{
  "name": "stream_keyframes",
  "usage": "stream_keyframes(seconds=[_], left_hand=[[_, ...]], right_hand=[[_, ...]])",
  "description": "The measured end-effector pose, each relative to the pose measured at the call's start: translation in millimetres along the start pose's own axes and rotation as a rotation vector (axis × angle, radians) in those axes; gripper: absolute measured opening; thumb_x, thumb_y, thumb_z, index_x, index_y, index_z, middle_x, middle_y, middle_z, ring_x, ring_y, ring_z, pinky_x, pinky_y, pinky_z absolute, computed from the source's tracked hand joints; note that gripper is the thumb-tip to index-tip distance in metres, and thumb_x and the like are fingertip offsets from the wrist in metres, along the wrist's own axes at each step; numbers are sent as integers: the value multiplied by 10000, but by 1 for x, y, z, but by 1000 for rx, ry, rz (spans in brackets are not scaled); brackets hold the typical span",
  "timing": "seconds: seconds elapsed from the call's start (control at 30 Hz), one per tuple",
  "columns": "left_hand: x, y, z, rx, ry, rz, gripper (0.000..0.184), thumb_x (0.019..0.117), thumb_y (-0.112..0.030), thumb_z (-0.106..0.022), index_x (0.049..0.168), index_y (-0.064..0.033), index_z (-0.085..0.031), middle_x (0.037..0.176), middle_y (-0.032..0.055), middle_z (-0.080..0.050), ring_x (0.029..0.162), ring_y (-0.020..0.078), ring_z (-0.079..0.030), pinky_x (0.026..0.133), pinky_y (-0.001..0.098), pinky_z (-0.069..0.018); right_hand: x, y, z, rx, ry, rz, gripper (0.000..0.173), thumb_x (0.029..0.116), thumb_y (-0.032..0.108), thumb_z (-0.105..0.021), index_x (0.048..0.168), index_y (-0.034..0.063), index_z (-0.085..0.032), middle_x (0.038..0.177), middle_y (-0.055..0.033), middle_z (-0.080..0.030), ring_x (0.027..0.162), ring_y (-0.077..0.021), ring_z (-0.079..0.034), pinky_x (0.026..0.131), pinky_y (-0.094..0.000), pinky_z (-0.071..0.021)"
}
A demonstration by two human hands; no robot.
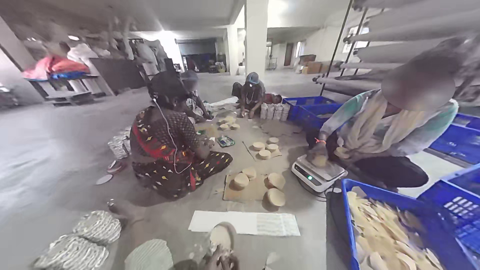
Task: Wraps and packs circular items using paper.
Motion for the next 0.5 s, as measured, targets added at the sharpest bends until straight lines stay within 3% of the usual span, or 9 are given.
stream_keyframes(seconds=[0.03, 0.1, 0.2, 0.3, 0.33, 0.4, 0.47, 0.5], left_hand=[[-12, -2, -5, -68, -4, -50, 281, 972, -109, -695, 1115, 108, -590, 994, 165, -627, 870, 183, -595, 831, 360, -528], [-28, -14, -8, -85, -13, -177, 261, 954, -106, -718, 1086, 99, -625, 968, 150, -663, 880, 165, -624, 856, 357, -538], [-57, -41, -11, -84, -80, -336, 236, 867, -4, -777, 1015, 117, -640, 891, 96, -687, 794, 44, -621, 785, 233, -543], [-67, -49, -11, -222, -87, -568, 226, 783, 83, -781, 938, 155, -633, 855, 68, -701, 782, -30, -639, 767, 147, -546], [-68, -51, -9, -253, -86, -593, 182, 786, 74, -769, 897, 128, -635, 808, 35, -698, 752, -39, -643, 744, 143, -551], [-71, -55, -4, -303, -72, -567, 143, 828, 46, -758, 900, 88, -641, 759, -9, -687, 721, -46, -651, 724, 150, -557], [-74, -58, 3, -348, -32, -503, 126, 860, 35, -740, 929, 66, -639, 785, -2, -695, 752, -17, -667, 749, 180, -567], [-78, -59, 7, -377, 16, -461, 119, 878, 33, -719, 960, 59, -637, 825, 6, -699, 791, 5, -673, 778, 200, -570]], right_hand=[[-3, 11, -6, 57, -25, 41, 476, 944, 104, -710, 1330, -107, -527, 1250, -261, -607, 1079, -287, -626, 953, -429, -532], [-10, 37, -15, 103, -71, 89, 338, 962, 72, -687, 1243, -100, -610, 1153, -219, -662, 985, -225, -657, 909, -379, -552], [-22, 70, -22, 29, -151, 136, 238, 1000, 165, -667, 1019, -70, -704, 902, -130, -720, 785, -129, -682, 792, -310, -574], [-32, 86, -27, -2, -244, 468, 172, 908, 89, -732, 868, -76, -704, 712, -75, -694, 602, -50, -651, 632, -213, -569], [-36, 88, -27, -55, -253, 632, 134, 861, 65, -741, 855, -67, -720, 722, -77, -710, 613, -45, -667, 633, -195, -575], [-55, 95, -24, -287, -176, 818, 150, 892, 61, -709, 979, -39, -778, 879, -139, -751, 760, -133, -727, 731, -256, -601], [-71, 103, -21, -367, -77, 783, 202, 930, 34, -671, 1093, -31, -770, 986, -170, -737, 849, -185, -724, 772, -300, -599], [-72, 108, -20, -258, -67, 743, 181, 909, 13, -686, 1060, -60, -756, 938, -145, -727, 796, -150, -705, 732, -277, -589]])
Point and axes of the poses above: each hand's wrist, its own x-axis towards the middle knuckle, its own z-axis out of the back of the hand, y = z × x, the point moved 2 cm from there along x, towards the middle knuckle
